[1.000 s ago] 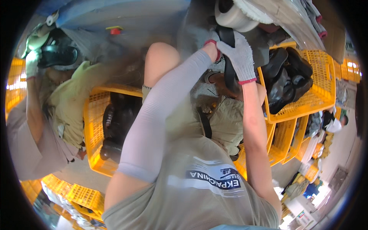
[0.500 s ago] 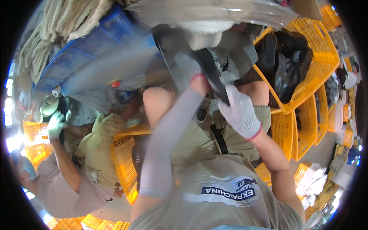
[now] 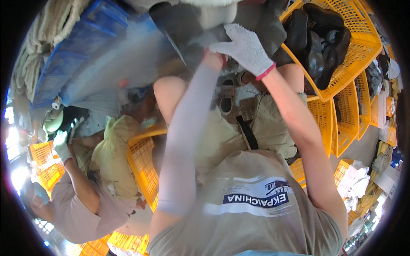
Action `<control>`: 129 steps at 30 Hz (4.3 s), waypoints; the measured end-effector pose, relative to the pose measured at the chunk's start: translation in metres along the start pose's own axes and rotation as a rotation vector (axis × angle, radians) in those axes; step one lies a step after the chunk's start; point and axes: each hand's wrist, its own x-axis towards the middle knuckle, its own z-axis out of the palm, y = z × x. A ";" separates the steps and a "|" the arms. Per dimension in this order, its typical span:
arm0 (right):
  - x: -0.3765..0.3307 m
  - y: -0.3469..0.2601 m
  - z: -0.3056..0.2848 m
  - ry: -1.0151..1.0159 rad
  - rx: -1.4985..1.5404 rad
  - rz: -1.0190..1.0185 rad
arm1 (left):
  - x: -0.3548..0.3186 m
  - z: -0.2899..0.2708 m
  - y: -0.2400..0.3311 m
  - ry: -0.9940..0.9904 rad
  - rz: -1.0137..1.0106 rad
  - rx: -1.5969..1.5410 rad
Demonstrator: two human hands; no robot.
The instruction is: The person sits on the floor and repeatedly picks black shoes from a large pile of mixed items, then places them into a yellow plastic crate. The person handles the shoes one at a time, turning them over and arranging them in the crate.
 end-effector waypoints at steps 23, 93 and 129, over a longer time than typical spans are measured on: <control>-0.059 0.153 -0.298 0.376 0.057 0.292 | -0.182 0.235 -0.168 -0.097 -0.337 0.091; -0.031 0.058 -0.051 0.590 0.100 0.419 | 0.040 0.079 -0.041 0.205 -0.047 -0.081; 0.019 0.064 -0.020 0.168 0.579 0.503 | -0.009 0.020 0.013 0.070 0.336 1.744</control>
